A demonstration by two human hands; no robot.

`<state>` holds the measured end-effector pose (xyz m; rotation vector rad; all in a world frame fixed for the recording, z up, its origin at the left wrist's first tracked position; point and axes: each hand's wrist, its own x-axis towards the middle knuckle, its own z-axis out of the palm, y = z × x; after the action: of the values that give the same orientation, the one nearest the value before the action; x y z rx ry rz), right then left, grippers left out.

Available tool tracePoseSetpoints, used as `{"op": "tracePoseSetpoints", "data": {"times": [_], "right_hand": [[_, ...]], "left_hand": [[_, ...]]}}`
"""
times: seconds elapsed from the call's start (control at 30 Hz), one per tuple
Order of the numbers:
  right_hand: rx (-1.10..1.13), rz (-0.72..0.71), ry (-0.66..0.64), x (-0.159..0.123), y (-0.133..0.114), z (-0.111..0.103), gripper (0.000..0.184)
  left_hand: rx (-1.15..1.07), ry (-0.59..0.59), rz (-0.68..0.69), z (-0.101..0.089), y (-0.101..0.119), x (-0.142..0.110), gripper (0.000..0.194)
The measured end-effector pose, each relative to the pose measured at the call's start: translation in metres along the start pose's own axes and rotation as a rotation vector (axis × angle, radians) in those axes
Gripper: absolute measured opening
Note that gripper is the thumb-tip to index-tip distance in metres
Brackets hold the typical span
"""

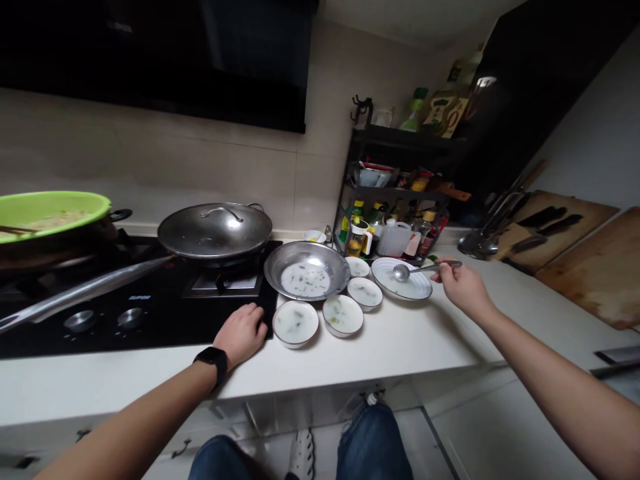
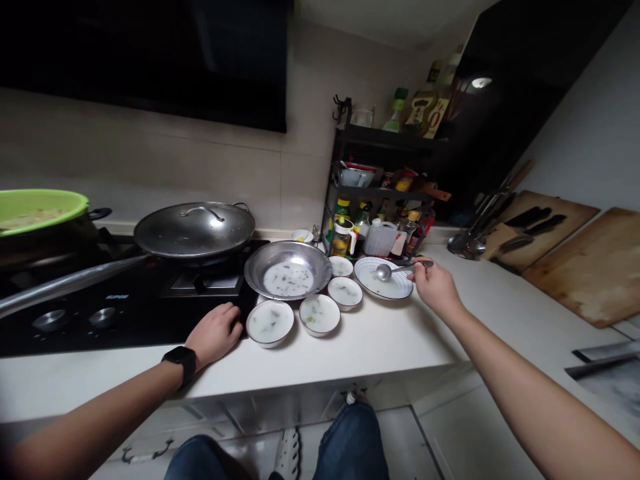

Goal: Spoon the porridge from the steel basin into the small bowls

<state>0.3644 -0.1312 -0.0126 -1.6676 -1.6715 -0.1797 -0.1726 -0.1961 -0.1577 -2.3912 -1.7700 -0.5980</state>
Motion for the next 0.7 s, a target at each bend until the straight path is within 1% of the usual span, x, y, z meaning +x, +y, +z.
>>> {"op": "tracePoseSetpoints", "data": {"times": [0.07,0.13,0.23,0.37,0.5,0.6,0.7], "right_hand": [[0.102,0.111,-0.019,-0.003,0.000,0.004,0.020],[0.244,0.265,-0.026,-0.004,-0.002,0.008,0.015],[0.475,0.484,0.004,-0.003,-0.004,0.011,0.009],[0.762,0.659,0.072,-0.002,-0.004,0.011,0.010],[0.835,0.754,0.105,0.002,-0.009,0.008,0.010],[0.840,0.743,0.099,0.009,-0.019,0.003,0.013],[0.839,0.716,0.067,0.019,-0.035,-0.001,0.014]], "left_hand": [[0.004,-0.004,-0.004,0.000,0.000,0.000,0.016],[0.012,-0.009,-0.008,-0.001,0.000,0.000,0.016],[0.015,-0.012,-0.011,-0.001,0.000,0.000,0.016],[0.005,-0.004,-0.013,-0.002,0.001,0.000,0.015],[-0.012,0.002,-0.018,-0.003,0.001,0.000,0.014],[0.005,-0.005,-0.013,-0.003,0.002,0.000,0.015],[0.026,-0.016,-0.011,-0.004,0.002,0.000,0.015]]}}
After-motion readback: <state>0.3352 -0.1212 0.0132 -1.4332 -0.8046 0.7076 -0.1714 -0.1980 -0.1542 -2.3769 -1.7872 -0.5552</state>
